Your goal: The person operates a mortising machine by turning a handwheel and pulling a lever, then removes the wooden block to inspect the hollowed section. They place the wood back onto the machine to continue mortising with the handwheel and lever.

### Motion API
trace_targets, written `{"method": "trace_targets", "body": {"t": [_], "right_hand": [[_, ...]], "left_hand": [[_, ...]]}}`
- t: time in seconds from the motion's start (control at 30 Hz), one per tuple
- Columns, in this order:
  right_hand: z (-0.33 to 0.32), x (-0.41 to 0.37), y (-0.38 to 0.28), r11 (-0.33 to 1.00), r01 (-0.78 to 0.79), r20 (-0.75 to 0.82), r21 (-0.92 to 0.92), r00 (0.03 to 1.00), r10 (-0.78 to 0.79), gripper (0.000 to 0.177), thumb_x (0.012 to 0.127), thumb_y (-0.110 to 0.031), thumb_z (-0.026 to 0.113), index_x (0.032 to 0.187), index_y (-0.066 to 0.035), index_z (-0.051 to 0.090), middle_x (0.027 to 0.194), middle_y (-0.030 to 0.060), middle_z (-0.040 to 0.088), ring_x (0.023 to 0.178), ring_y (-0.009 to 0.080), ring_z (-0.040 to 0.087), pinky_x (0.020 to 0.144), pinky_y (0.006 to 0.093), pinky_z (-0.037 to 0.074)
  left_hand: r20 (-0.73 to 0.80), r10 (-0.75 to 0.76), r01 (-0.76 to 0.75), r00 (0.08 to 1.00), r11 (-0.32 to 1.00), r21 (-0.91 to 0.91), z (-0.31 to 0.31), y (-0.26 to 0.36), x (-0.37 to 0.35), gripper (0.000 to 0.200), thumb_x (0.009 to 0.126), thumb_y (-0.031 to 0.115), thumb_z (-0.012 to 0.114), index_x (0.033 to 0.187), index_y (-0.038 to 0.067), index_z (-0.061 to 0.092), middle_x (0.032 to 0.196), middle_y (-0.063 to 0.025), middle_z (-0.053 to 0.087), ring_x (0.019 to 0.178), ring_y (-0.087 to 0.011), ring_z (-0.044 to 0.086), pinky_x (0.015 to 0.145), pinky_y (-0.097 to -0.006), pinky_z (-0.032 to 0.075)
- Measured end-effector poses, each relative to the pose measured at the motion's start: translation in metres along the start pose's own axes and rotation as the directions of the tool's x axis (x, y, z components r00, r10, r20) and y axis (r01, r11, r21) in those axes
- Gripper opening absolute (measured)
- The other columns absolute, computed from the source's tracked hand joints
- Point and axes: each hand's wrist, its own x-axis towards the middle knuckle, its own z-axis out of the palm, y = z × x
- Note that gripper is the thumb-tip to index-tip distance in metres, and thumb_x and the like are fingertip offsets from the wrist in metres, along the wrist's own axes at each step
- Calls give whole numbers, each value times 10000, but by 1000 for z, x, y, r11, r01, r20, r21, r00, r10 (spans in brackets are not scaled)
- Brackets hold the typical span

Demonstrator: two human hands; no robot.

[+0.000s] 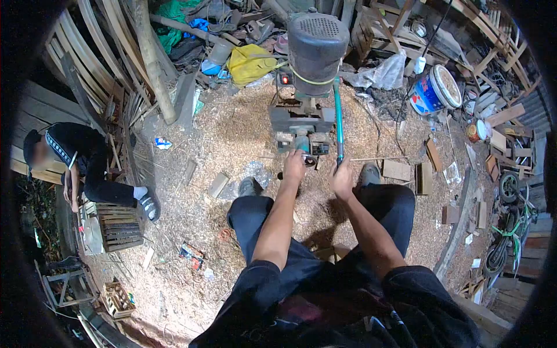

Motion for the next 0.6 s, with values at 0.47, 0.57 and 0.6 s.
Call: {"method": "trace_targets", "body": {"t": [0.47, 0.57, 0.6], "right_hand": [[-14, 8, -1, 963, 173, -40, 205, 985, -168, 416, 872, -45, 545, 1248, 28, 382, 977, 346, 565, 886, 546, 570, 753, 582, 461], [-85, 30, -59, 856, 507, -380, 105, 815, -436, 326, 885, -76, 568, 1180, 32, 484, 1018, 311, 575, 883, 507, 595, 779, 535, 480], [-107, 44, -67, 830, 557, -359, 35, 782, -510, 292, 901, -107, 583, 1159, 17, 519, 1053, 290, 589, 924, 448, 611, 807, 488, 489]], "left_hand": [[-44, 10, -14, 999, 994, -109, -83, 24, 41, 533, 862, 138, 632, 1349, -1, 466, 1315, -263, 521, 1212, -425, 508, 1058, -471, 395], [-217, 77, -87, 973, 996, -35, -136, 60, 67, 665, 849, 104, 633, 1443, -2, 351, 1376, -254, 461, 1271, -423, 449, 1087, -479, 350], [-279, 155, -150, 948, 988, 40, -147, 65, 78, 714, 843, 96, 637, 1472, 8, 311, 1396, -245, 443, 1288, -420, 432, 1093, -477, 339]]}}
